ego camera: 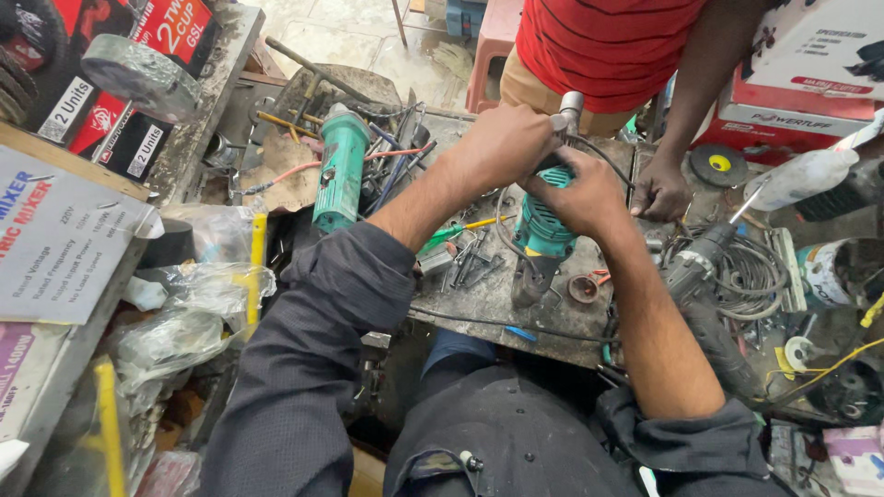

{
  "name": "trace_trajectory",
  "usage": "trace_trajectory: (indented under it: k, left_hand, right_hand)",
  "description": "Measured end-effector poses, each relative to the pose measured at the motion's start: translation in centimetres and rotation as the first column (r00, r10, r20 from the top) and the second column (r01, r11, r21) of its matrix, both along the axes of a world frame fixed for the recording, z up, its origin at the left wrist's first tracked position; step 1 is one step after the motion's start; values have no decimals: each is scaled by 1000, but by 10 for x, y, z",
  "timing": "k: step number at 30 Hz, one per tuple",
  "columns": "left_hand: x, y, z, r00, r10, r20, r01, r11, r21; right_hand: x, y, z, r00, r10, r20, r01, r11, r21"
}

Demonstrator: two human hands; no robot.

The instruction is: The person works on a green electric angle grinder at a cluttered workbench, holding the tool body and turning, fitting and tightening its components by hand while a second person across the table assists with parts. The person continues manipulating the tool's housing and attachments throughout the episode.

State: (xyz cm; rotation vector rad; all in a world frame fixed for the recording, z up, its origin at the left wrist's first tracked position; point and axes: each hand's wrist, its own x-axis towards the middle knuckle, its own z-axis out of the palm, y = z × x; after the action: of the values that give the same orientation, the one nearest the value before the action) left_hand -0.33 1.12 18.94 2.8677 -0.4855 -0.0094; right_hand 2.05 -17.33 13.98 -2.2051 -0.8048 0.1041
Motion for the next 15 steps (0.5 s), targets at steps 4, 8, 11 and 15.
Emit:
trace_trajectory:
  k: [4,8,11,15]
  left_hand:
    - [2,9,-6,945,-245,217,297,919,-258]
    - [4,8,-16,980,36,193,14,968,-251]
    - [11,5,-18,1000,2,-15,-1,998,65]
    - [10,12,-12,922,-295,249,354,904,-238]
  right_hand:
    - [-1,2,3,1000,-17,21,18,999,-35]
    - [-2,2,6,1000,-9,29,9,1000,-5]
    - [-2,3,6,999,-32,-26,32,999,-4]
    - [-3,3,7,1000,-30,3,31,999,-25]
